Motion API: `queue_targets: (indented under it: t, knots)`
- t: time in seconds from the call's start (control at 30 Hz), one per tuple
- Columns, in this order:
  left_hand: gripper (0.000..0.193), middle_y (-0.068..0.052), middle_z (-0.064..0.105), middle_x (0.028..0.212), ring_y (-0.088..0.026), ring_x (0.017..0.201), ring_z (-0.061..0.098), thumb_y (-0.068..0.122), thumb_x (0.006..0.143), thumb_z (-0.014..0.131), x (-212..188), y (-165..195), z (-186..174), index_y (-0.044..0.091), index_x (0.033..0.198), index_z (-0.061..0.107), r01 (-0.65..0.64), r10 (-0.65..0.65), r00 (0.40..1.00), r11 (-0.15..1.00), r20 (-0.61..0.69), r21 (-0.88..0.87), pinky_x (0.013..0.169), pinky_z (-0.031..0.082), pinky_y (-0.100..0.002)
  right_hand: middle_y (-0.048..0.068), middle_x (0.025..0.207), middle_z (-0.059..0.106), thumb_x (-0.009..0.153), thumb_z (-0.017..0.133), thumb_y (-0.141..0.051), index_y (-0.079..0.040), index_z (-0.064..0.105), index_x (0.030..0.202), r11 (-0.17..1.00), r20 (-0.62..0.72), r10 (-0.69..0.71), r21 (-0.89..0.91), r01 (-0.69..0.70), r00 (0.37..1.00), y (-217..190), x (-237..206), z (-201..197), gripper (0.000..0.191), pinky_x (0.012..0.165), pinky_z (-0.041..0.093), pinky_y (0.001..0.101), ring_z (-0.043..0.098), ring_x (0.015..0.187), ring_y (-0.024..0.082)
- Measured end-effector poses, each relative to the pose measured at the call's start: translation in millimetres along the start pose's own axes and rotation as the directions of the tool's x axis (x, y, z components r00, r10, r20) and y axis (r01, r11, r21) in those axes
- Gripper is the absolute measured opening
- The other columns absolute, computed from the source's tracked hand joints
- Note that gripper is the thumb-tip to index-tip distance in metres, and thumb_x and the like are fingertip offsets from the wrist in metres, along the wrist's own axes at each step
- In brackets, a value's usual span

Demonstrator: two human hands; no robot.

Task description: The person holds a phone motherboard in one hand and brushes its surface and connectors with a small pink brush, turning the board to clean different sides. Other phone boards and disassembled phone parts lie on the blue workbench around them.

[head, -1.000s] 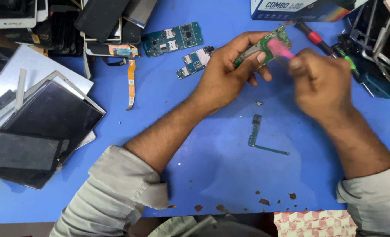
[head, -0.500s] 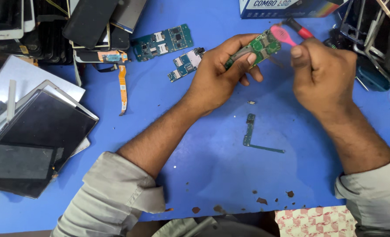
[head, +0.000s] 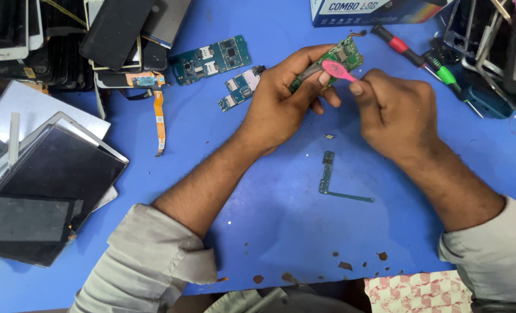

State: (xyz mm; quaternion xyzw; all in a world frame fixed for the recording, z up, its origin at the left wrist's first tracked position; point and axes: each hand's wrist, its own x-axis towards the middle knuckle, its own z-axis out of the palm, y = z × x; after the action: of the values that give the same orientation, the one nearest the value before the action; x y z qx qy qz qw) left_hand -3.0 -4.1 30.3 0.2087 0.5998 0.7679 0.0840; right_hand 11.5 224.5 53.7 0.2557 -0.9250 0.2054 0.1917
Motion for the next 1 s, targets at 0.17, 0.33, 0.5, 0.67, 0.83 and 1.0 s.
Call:
queue_targets:
  t: [0.17,0.33,0.5,0.67,0.83,1.0]
  knots:
    - [0.035,-0.003,0.071,0.118,-0.009,0.095,0.072,0.014,0.115,0.050,-2.2,-1.0,0.8,0.004,0.149,0.052,-0.024,0.024,1.000,0.999,0.017,-0.025,0.080,0.060,-0.024,0.014,0.071,0.059,0.123,0.059,-0.027,-0.002,0.061,0.089,0.997,-0.038,0.053,0.049,-0.051,0.998,0.3,0.1,-2.9,0.042,0.057,0.045,0.0383,0.061,0.060,0.030]
    - [0.036,-0.004,0.071,0.117,-0.009,0.094,0.072,0.014,0.114,0.052,0.1,-2.6,1.8,0.004,0.148,0.052,-0.016,0.016,1.000,1.000,0.013,-0.010,0.079,0.059,-0.024,0.015,0.066,0.056,0.120,0.060,-0.031,-0.003,0.061,0.086,0.999,0.026,0.038,-0.024,-0.038,0.999,0.4,1.1,-0.4,0.044,0.054,0.043,0.0406,0.057,0.056,0.033]
    - [0.035,-0.004,0.071,0.119,-0.009,0.093,0.073,0.016,0.114,0.052,-0.4,-4.9,2.4,0.005,0.147,0.053,-0.012,0.012,1.000,1.000,0.004,0.021,0.078,0.060,-0.024,0.014,0.063,0.055,0.123,0.057,-0.034,-0.004,0.060,0.089,0.993,0.023,0.093,0.067,-0.095,0.995,-1.9,4.3,-1.6,0.045,0.052,0.043,0.0390,0.058,0.053,0.030]
    - [0.035,-0.003,0.071,0.120,-0.009,0.093,0.073,0.016,0.113,0.053,0.7,-5.3,2.4,0.005,0.146,0.053,-0.013,0.013,1.000,1.000,0.006,0.017,0.078,0.060,-0.024,0.015,0.063,0.054,0.121,0.056,-0.035,-0.002,0.061,0.086,0.998,0.073,0.063,-0.016,-0.062,0.995,-3.0,3.1,-1.7,0.049,0.060,0.045,0.0433,0.059,0.058,0.034]
    - [0.035,-0.003,0.071,0.118,-0.009,0.096,0.073,0.017,0.115,0.052,0.0,-3.3,1.9,0.006,0.148,0.053,-0.013,0.012,1.000,0.999,0.018,0.042,0.080,0.060,-0.024,0.012,0.069,0.061,0.124,0.052,-0.038,-0.003,0.061,0.086,0.991,0.024,0.074,0.112,-0.076,0.997,1.9,-0.3,0.2,0.052,0.059,0.048,0.0377,0.065,0.061,0.028]
    - [0.038,-0.003,0.071,0.120,-0.009,0.097,0.072,0.019,0.115,0.051,-0.6,-1.7,0.5,0.006,0.150,0.050,-0.013,0.013,0.999,1.000,0.040,-0.006,0.081,0.060,-0.024,0.014,0.071,0.061,0.126,0.054,-0.039,-0.001,0.060,0.084,0.997,0.055,0.072,0.013,-0.073,0.996,0.6,0.5,-1.9,0.057,0.059,0.047,0.0365,0.063,0.062,0.029]
